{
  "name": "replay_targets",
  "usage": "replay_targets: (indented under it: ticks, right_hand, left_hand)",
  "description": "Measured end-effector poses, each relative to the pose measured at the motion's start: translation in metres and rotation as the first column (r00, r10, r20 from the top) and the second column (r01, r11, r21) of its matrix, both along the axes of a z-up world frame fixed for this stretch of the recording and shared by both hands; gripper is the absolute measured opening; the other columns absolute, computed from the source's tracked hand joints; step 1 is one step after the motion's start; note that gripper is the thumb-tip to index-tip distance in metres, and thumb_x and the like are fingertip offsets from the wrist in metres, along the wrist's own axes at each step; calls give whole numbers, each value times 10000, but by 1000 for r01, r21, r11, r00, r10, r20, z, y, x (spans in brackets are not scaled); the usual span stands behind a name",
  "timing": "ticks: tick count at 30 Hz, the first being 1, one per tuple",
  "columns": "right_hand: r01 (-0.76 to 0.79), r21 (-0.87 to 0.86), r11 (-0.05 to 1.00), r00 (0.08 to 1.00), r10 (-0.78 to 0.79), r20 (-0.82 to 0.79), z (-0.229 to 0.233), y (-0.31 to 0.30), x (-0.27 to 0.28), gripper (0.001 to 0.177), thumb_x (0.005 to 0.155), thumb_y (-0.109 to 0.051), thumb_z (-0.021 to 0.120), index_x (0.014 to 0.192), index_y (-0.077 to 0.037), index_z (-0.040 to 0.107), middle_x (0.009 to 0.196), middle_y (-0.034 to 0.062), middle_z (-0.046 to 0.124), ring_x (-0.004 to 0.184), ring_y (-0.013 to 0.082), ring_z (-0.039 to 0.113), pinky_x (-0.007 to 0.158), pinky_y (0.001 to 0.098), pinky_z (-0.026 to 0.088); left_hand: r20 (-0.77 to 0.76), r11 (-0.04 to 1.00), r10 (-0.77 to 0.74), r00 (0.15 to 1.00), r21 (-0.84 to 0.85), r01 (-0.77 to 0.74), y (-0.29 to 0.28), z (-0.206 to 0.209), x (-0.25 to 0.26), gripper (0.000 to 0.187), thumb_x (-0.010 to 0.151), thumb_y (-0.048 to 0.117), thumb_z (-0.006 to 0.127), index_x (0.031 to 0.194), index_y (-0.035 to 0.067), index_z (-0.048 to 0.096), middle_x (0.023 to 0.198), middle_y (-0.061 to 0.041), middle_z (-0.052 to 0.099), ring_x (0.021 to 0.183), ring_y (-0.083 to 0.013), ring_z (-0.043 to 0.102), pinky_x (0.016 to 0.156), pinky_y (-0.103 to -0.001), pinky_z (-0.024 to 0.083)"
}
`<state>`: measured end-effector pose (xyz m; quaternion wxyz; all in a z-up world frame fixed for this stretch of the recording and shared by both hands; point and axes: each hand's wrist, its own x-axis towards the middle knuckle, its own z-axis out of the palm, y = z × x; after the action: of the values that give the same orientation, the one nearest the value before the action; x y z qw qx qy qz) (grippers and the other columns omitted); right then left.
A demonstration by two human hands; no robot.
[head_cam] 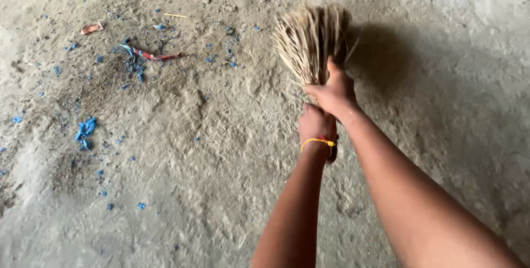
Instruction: The person sweeps debris and dust on a concrete floor using a small hand broom.
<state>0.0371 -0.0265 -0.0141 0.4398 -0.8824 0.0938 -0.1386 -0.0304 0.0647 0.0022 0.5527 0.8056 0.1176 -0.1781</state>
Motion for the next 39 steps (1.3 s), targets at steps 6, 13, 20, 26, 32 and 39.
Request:
replay_targets:
  ticks: [6,13,20,26,32,39]
  right_hand:
    - [48,-150,988,998,-54,-38,-32,-9,7,1048,668,-281,894,1525,44,385,1274,281,670,1149,323,681,994,353,514]
    - [-28,-180,983,998,19,-53,-22,22,17,1043,647,-267,874,1524,13,383,1291,269,653,1162,354,671,996,364,519]
    - [-1,-126,992,999,-4,-41,-3,4,15,1039,671,-278,854,1556,-34,367,1257,228,684,1114,327,691,963,366,535]
    - [210,-98,973,967,-222,-127,-18,-50,7,996,659,-307,867,1519,-59,433,1204,195,720,1069,307,715,940,373,548]
    - [134,-145,980,983,-150,-103,-30,-59,8,992,667,-278,853,1511,5,416,1171,250,704,1060,362,707,925,400,551]
    - [8,-169,986,994,-27,-107,-11,-13,14,958,671,-278,848,1492,-4,436,1227,260,680,1110,384,686,943,400,545]
  left_hand:
    - [77,994,-44,996,107,36,-10,-57,19,504,969,355,549,1184,-98,503,1042,-377,672,1021,-531,668,888,-567,531]
    - [0,998,54,999,-23,-54,15,-34,19,493,924,388,581,1106,-68,524,959,-341,707,834,-450,747,740,-518,612]
    - [-32,999,47,998,2,-47,-3,5,16,486,929,412,597,1112,-32,517,949,-296,722,805,-410,768,728,-497,605]
    - [47,993,-96,994,68,92,-47,-29,24,449,952,369,621,1130,-36,542,994,-332,705,876,-466,714,757,-532,578]
    - [-99,998,-57,993,-18,56,-50,-21,20,402,972,329,561,1112,-46,526,951,-291,735,716,-383,768,633,-475,609]
    - [-30,997,47,998,-59,-48,-16,-4,19,472,968,366,590,1064,-89,508,909,-288,716,674,-357,766,579,-465,633]
